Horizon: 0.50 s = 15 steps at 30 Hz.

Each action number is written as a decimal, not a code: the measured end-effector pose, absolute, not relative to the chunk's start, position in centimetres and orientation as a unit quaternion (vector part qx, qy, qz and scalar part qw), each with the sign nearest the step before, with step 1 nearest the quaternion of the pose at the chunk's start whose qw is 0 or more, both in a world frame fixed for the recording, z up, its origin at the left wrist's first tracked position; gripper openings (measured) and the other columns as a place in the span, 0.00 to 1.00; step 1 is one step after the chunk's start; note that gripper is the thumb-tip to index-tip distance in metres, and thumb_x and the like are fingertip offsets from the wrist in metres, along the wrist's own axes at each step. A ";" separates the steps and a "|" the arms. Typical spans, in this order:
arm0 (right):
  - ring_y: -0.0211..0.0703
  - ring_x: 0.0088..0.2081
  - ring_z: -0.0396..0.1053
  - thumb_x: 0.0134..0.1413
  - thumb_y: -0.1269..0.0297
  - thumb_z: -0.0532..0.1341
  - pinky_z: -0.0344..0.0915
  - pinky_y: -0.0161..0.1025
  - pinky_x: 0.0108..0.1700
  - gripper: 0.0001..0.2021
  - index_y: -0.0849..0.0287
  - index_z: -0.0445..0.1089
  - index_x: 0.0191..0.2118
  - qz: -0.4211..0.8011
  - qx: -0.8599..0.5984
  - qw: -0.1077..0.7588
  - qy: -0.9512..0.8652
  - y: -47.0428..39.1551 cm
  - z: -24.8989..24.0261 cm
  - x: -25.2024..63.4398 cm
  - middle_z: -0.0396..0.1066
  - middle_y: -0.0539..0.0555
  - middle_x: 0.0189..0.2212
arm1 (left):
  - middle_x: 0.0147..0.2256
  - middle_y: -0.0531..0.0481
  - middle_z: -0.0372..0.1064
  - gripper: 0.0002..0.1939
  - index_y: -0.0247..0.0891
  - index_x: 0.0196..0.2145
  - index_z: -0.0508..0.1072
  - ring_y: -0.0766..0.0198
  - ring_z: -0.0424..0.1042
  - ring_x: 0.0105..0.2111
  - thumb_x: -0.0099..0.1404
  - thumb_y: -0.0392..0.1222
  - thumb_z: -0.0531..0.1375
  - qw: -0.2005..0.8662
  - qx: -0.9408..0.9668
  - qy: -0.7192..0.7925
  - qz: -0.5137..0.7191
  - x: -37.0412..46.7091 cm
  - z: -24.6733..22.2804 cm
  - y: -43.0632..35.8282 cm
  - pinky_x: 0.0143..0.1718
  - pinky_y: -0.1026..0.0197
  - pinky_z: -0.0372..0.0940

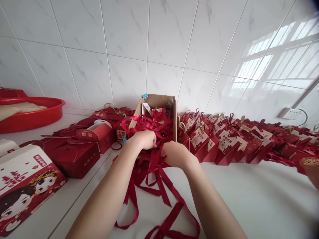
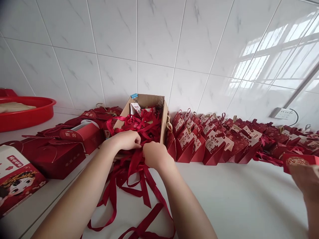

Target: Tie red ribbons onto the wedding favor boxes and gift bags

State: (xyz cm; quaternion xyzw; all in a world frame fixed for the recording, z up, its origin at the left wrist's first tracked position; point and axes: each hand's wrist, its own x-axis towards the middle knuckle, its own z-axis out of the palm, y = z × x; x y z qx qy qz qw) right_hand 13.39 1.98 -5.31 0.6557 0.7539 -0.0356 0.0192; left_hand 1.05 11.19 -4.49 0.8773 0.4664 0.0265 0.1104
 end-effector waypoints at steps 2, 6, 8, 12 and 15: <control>0.49 0.32 0.74 0.47 0.77 0.58 0.59 0.36 0.26 0.09 0.59 0.74 0.28 -0.047 0.649 0.002 0.759 2.0 -5.2 13.8 0.75 0.57 0.28 | 0.24 0.47 0.73 0.11 0.40 0.21 0.74 0.56 0.71 0.26 0.59 0.44 0.60 0.082 0.873 0.472 0.097 0.9 -4.2 11.3 0.31 0.59 0.60; 0.45 0.29 0.72 0.52 0.70 0.58 0.59 0.36 0.27 0.07 0.59 0.73 0.27 -0.078 0.622 -0.053 0.778 2.1 -5.1 15.1 0.75 0.55 0.27 | 0.35 0.43 0.76 0.17 0.40 0.41 0.76 0.53 0.74 0.36 0.69 0.44 0.48 0.025 0.837 0.478 0.266 0.3 -2.7 10.7 0.37 0.56 0.63; 0.45 0.37 0.73 0.57 0.67 0.57 0.64 0.37 0.35 0.08 0.57 0.75 0.35 -0.071 0.609 -0.102 0.783 2.2 -4.9 15.7 0.76 0.54 0.36 | 0.39 0.45 0.76 0.19 0.39 0.53 0.68 0.56 0.75 0.38 0.70 0.44 0.46 0.048 0.819 0.436 0.370 -0.1 -2.0 10.0 0.40 0.58 0.65; 0.47 0.50 0.69 0.65 0.58 0.51 0.63 0.41 0.50 0.16 0.59 0.74 0.45 -0.113 0.558 -0.402 0.717 2.4 -4.6 15.9 0.73 0.57 0.47 | 0.32 0.51 0.76 0.21 0.41 0.56 0.59 0.61 0.75 0.32 0.68 0.47 0.54 0.152 0.789 0.310 0.508 -0.9 -1.0 7.9 0.36 0.61 0.66; 0.46 0.45 0.72 0.65 0.48 0.49 0.65 0.41 0.49 0.24 0.61 0.75 0.41 -0.288 0.426 -0.584 0.628 2.2 -4.4 15.5 0.76 0.58 0.40 | 0.30 0.54 0.76 0.14 0.44 0.47 0.61 0.63 0.73 0.29 0.67 0.49 0.56 0.169 0.821 0.290 0.462 -1.4 -0.6 6.3 0.31 0.62 0.64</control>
